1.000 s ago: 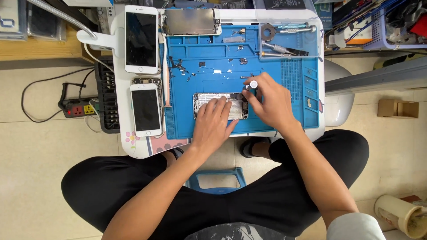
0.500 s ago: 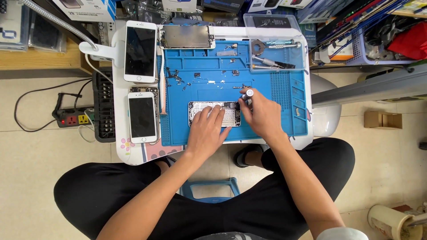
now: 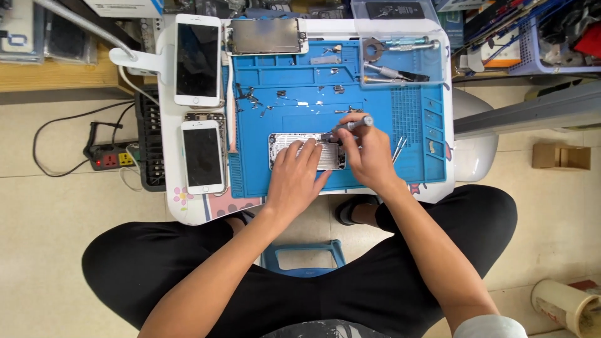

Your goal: The person is repairing a disassembled white smartphone on a blue work mat. They use tweezers to remove small components and a screwdriver to unscrew parts from the device's internal frame. The person also handles a battery and other small electronic parts, placing them on the mat.

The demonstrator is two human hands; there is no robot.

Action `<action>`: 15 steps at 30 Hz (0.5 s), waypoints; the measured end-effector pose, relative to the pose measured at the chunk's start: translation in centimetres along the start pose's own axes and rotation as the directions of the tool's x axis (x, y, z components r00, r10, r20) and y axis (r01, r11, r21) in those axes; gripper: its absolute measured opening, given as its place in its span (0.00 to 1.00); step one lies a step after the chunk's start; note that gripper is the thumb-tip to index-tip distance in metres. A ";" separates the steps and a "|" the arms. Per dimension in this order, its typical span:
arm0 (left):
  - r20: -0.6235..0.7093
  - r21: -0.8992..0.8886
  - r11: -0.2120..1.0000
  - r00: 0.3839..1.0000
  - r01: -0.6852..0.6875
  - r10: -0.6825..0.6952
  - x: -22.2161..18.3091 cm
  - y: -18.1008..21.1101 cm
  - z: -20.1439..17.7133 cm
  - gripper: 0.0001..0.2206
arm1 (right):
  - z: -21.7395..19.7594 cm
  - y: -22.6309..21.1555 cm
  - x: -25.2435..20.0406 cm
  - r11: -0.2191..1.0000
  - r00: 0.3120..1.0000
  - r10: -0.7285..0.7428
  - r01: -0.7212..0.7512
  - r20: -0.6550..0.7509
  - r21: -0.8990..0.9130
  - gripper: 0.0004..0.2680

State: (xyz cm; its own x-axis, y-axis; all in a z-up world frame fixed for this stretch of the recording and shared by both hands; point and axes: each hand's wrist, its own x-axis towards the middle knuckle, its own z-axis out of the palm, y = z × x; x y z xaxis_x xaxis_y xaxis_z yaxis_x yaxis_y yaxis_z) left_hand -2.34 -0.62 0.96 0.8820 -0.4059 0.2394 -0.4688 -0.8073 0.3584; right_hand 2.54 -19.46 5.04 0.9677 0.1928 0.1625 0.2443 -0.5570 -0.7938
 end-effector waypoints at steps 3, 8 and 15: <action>0.007 0.020 1.000 1.000 0.003 -0.003 -0.1 -0.2 0.6 0.24 | 0.5 0.5 0.1 0.999 0.998 -0.032 0.032 0.048 0.009 0.05; 0.005 0.035 0.999 1.000 -0.001 0.001 -0.3 -0.3 0.6 0.24 | 0.3 0.3 0.4 0.999 0.992 -0.001 0.006 0.123 -0.039 0.06; -0.021 0.058 0.998 1.000 0.008 -0.007 -0.3 -0.4 1.4 0.24 | 0.4 0.1 1.0 0.972 0.987 -0.056 0.089 0.150 -0.218 0.06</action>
State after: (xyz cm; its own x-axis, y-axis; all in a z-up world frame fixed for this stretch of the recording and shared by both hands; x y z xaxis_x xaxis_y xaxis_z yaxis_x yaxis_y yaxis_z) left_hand -2.34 -0.78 -0.51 0.8842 -0.3909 0.2558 -0.4578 -0.8342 0.3075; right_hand 3.56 -19.05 4.88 0.9321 0.3428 0.1172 0.3368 -0.7006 -0.6291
